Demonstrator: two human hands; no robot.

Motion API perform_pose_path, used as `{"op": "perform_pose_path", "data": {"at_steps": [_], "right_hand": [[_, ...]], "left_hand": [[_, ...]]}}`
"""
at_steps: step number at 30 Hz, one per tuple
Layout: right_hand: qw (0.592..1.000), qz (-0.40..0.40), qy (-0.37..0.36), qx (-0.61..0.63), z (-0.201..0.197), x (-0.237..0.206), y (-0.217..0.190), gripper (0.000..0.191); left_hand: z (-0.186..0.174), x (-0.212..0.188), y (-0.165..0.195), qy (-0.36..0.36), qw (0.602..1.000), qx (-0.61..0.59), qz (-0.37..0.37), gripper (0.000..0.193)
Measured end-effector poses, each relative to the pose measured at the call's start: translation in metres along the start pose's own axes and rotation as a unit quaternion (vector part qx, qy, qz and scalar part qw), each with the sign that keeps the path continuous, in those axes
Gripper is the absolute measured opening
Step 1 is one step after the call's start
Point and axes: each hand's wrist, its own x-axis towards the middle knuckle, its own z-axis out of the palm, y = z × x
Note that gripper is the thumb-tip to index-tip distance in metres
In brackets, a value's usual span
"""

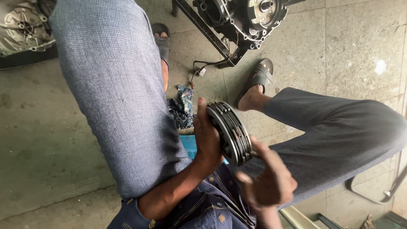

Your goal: The person sits on the floor and assembles a clutch assembly by stacking friction plates and metal plates onto a hub. They wipe the parts with a cloth and repeatedly attempt to fit the assembly onto the engine crankshaft, removing it to adjust the stack before finally seating it.

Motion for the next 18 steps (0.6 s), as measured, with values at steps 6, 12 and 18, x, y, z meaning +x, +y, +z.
{"op": "perform_pose_path", "data": {"at_steps": [6, 12, 18], "right_hand": [[0.987, -0.034, -0.123, 0.102, -0.02, 0.035, 0.016, 0.034], [0.985, -0.05, -0.112, 0.123, -0.018, 0.034, 0.017, 0.029], [0.969, -0.048, -0.075, 0.23, -0.007, 0.041, 0.021, 0.027]], "left_hand": [[0.004, -0.007, 0.0, -0.09, 0.992, 0.044, -0.081, 0.058], [0.005, -0.005, -0.001, -0.09, 0.993, 0.047, -0.066, 0.052], [0.004, 0.002, 0.001, -0.12, 0.992, 0.047, -0.01, 0.05]]}}
